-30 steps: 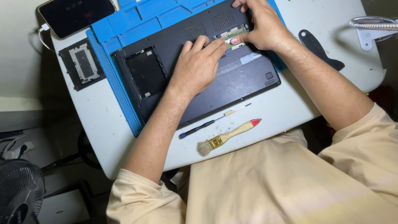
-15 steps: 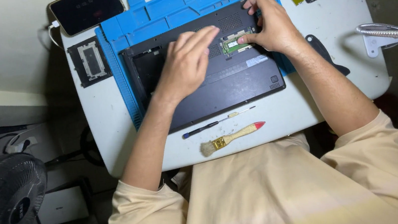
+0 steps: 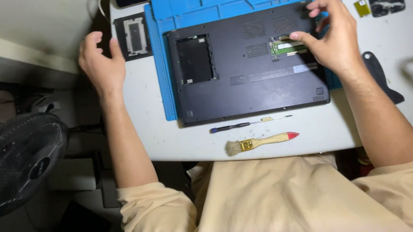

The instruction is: The person handles a disassembled laptop on a blue anti-static mat, repeatedly picking up and placing down a screwdriver with a small screw attached. They then place a black rectangular cover onto the laptop chassis and press it into place.

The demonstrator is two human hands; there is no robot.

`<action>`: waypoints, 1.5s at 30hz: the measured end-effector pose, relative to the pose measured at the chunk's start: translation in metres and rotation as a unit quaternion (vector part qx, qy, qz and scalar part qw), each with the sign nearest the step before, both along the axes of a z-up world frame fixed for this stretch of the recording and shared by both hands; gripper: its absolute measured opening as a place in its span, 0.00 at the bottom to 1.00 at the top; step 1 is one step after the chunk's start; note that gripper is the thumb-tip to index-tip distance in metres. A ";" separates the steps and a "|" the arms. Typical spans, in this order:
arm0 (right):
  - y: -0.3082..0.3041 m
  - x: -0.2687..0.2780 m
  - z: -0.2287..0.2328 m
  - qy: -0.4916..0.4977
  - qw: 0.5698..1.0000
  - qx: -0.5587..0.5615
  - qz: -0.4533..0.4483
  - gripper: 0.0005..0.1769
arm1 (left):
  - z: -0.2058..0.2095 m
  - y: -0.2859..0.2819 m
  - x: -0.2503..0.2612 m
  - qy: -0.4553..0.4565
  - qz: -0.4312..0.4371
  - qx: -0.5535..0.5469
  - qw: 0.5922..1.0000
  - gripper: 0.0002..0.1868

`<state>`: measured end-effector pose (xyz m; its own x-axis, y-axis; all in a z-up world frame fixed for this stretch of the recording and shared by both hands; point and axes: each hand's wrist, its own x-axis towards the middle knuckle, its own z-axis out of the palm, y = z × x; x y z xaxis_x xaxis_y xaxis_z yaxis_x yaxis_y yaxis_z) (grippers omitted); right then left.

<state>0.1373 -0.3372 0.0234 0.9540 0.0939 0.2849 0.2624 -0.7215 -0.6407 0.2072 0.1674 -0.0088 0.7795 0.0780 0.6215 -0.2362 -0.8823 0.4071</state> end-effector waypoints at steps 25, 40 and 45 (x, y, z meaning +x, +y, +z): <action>-0.001 -0.082 0.022 0.017 0.990 0.113 -0.077 0.18 | 0.045 -0.084 -0.005 0.063 -0.078 -0.186 0.978 0.11; 0.045 -0.097 -0.004 0.107 0.874 0.473 -0.002 0.20 | 0.056 -0.205 -0.105 -0.243 -0.249 -0.057 0.936 0.16; 0.048 -0.094 0.014 0.103 0.893 0.438 -0.024 0.20 | 0.082 -0.211 -0.110 -0.207 -0.339 -0.034 0.917 0.10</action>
